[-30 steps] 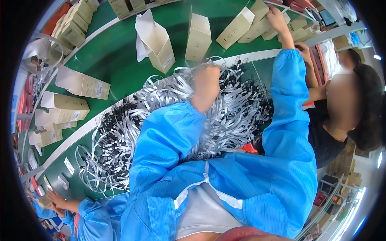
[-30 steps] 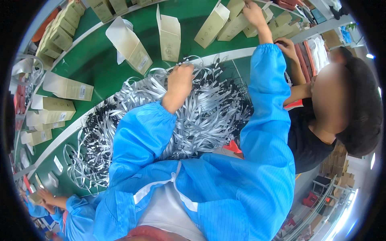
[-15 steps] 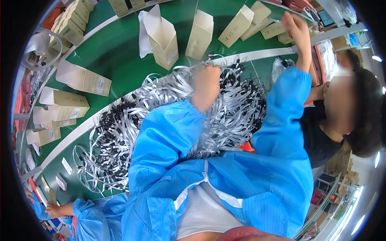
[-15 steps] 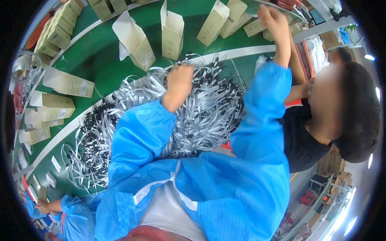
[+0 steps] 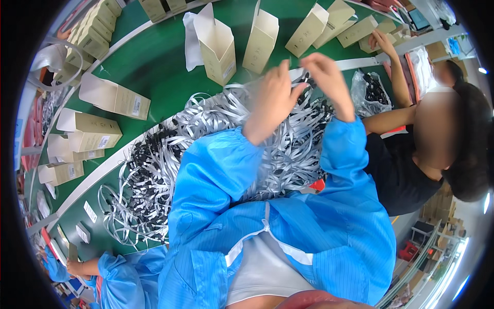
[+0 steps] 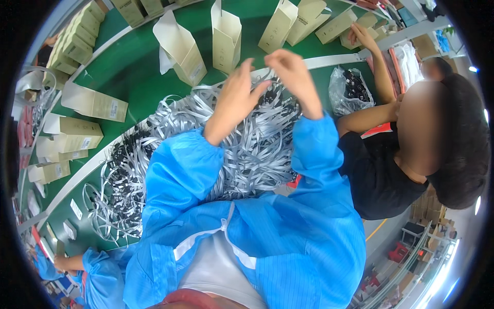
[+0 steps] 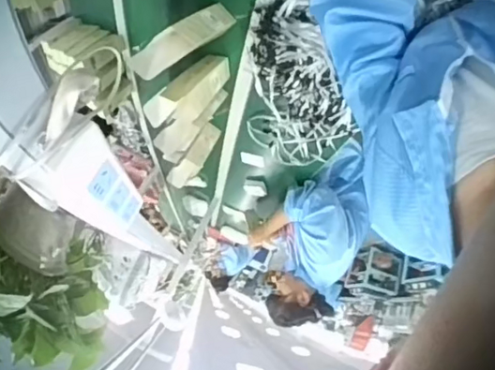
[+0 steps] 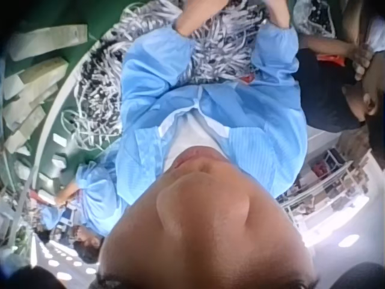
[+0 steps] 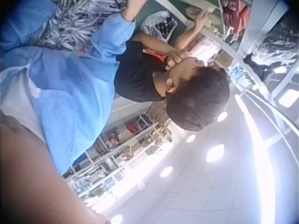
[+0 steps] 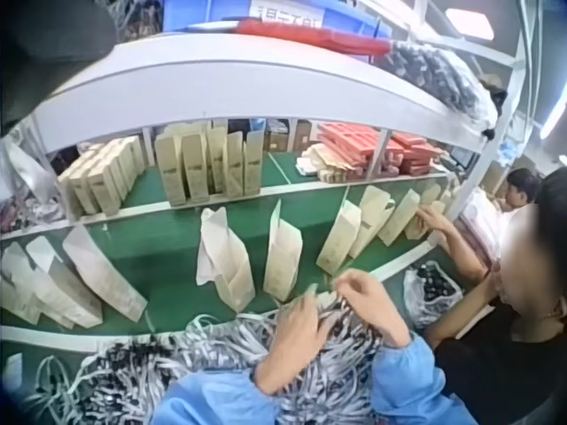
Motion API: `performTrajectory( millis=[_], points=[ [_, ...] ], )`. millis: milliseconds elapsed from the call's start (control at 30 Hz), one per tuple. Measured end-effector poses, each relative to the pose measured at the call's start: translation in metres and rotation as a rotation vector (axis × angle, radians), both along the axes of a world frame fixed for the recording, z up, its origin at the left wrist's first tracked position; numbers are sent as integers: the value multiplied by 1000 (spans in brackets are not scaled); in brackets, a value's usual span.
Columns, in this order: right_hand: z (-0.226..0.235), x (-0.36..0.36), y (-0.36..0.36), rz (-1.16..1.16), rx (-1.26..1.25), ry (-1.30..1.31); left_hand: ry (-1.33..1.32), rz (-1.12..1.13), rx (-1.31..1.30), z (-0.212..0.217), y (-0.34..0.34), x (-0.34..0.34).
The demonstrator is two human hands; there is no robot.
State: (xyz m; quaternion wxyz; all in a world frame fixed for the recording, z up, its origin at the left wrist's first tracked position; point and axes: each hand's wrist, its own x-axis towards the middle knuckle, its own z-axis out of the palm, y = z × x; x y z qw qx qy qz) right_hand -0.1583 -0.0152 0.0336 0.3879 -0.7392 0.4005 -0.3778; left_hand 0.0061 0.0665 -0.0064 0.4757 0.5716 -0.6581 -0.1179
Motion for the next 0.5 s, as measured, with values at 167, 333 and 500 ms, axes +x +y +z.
performTrajectory(
  millis=[167, 333, 500],
  points=[
    [83, -74, 32, -599, -551, -71, 457, -1022, 621, 58, 11, 35],
    [115, -101, 82, -634, -32, 748, 278, -843, 477, 111, 46, 89],
    [106, -34, 96, 161, -305, -181, -217, -381, -406, 171, 59, 46]
  ],
)
